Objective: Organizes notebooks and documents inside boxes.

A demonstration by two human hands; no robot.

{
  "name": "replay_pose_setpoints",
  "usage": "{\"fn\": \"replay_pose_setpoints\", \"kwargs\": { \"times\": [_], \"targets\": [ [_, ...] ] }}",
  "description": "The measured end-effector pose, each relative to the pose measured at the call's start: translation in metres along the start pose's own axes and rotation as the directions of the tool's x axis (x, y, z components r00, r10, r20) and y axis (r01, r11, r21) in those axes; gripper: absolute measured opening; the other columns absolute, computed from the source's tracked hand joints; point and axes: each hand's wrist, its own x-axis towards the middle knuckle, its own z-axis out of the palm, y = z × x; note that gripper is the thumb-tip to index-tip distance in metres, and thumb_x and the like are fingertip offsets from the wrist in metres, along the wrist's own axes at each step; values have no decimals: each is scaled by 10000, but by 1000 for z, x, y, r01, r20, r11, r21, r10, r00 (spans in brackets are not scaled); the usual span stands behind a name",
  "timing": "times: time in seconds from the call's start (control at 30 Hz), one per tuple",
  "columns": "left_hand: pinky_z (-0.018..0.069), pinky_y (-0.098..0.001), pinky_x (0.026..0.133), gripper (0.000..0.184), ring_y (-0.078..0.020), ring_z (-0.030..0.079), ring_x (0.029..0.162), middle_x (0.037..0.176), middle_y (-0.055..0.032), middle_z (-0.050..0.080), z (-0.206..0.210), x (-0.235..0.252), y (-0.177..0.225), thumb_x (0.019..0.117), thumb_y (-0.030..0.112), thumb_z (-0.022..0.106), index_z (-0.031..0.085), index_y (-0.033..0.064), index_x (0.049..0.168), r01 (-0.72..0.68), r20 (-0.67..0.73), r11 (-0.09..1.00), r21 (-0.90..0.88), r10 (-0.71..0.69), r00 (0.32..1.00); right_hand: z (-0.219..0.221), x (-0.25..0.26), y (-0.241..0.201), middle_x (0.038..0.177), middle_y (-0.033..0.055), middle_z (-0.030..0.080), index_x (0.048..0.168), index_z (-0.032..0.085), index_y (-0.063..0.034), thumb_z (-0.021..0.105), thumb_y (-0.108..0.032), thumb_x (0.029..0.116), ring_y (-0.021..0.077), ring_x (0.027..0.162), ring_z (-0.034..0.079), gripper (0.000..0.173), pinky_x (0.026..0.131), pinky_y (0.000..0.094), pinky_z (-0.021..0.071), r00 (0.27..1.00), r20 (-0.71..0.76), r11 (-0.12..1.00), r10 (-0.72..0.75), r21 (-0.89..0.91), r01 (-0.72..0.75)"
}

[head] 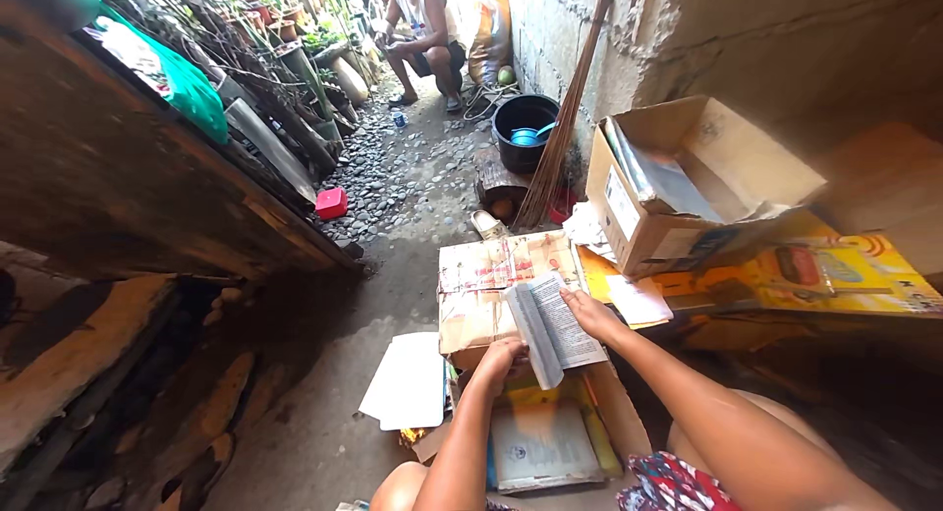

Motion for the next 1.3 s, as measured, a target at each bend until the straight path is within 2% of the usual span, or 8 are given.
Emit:
{"fn": "replay_pose_setpoints", "kwargs": {
  "times": [0.2,0.43,0.57,0.67,0.83,0.93,1.07,1.3],
  "targets": [
    [546,-308,743,258,-127,653,814,982,-67,693,5,3,-4,1070,216,537,632,38,1231,-8,63,1000,-1,9,998,2,1,2,1287,255,642,1385,543,-29,209,-647,1064,410,1240,609,773,1034,631,451,1000,20,1000,-1,-19,1],
    [575,-360,729,240,-186,670,793,943,-126,684,2,5,-3,1070,146,505,619,-21,1200,-49,-111,995,-89,39,993,2,4,4,1294,261,636,1416,512,-21,292,-642,1060,414,1241,607,749,1042,621,450,999,31,1000,10,-18,-10],
    [571,-372,754,252,-199,667,825,967,-142,682,1,7,-4,1065,140,508,620,-31,1212,-58,-125,993,-98,45,991,3,4,1,1317,251,633,1498,429,-51,528,-320,1063,412,1243,615,521,1052,605,465,998,44,994,48,-100,-44],
    [552,-330,734,226,-154,645,800,932,-90,674,2,5,-4,1070,177,525,645,5,1156,-88,-50,995,-56,85,995,3,4,0,1305,238,644,1487,451,-93,506,-68,1001,410,1229,626,490,1020,618,485,999,35,989,30,-145,-25],
    [549,-341,821,440,-148,673,975,1188,-82,694,4,-5,6,1107,379,418,625,50,1313,-182,100,982,48,177,979,5,12,10,1232,214,673,1387,558,-77,552,1,953,354,1124,672,441,966,576,528,999,21,994,-29,104,27],
    [554,-345,778,360,-168,675,898,1089,-127,697,0,-5,13,1102,280,464,626,-13,1235,-268,-105,963,37,270,957,2,11,9,1187,196,685,1384,548,-79,572,24,959,309,1030,700,438,888,527,568,998,59,953,-21,303,3],
    [553,-394,795,305,-222,667,885,1073,-182,680,-20,5,14,1053,189,576,605,-44,1247,-329,-361,941,82,336,870,-4,2,2,1152,159,696,1434,499,-116,543,39,978,237,911,709,484,773,432,586,984,159,897,-74,442,-4],
    [522,-359,802,321,-172,650,929,1086,-136,701,-22,-5,20,1027,236,637,649,-12,1230,-376,-354,926,35,363,862,-2,-3,0,1146,134,709,1423,494,-90,553,35,981,188,900,715,463,763,369,593,947,259,843,-191,538,23]
  ]
}}
